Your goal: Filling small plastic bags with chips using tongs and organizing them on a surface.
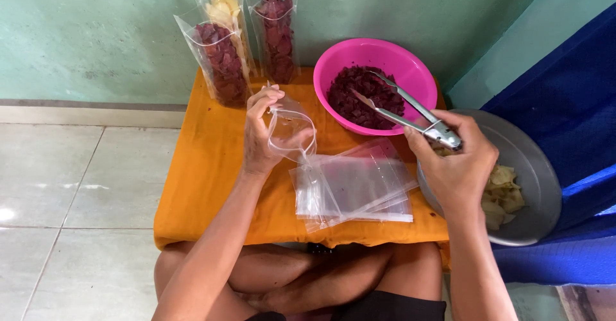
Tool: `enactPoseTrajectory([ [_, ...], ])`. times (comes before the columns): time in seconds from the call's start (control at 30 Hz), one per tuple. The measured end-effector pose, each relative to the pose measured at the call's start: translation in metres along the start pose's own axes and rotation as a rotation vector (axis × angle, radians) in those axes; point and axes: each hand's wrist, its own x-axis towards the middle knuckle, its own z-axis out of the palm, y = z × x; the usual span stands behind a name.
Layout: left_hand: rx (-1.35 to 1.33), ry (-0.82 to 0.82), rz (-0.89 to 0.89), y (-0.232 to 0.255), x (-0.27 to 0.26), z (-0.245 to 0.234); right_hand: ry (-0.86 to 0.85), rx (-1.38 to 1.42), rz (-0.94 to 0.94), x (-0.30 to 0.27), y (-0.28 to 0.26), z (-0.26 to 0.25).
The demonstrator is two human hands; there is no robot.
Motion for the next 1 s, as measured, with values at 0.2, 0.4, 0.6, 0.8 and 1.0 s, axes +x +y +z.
enactPoseTrajectory([
  [0.2,-0.002,-0.063,-0.078,0.001,0.0,-0.001,0.001,0.441,-0.001,-0.003,0.009,-0.025],
  [0.4,-0.034,-0.093,0.007,0.013,0.0,0.004,-0.316,0.26,-0.256,0.014,-0.055,-0.02],
  [0.6,0.06,-0.126,-0.033,0.004,-0.003,0.004,-0.167,0.397,-0.191,0.013,-0.054,-0.036],
  [0.8,0.041,-0.155,-0.019,-0.002,-0.005,0.02,-0.297,0.205,-0.292,0.015,-0.072,-0.036],
  [1.0,-0.011,-0.166,0.092,0.015,-0.011,0.031,-0.344,0.1,-0.397,0.024,-0.057,0.002],
])
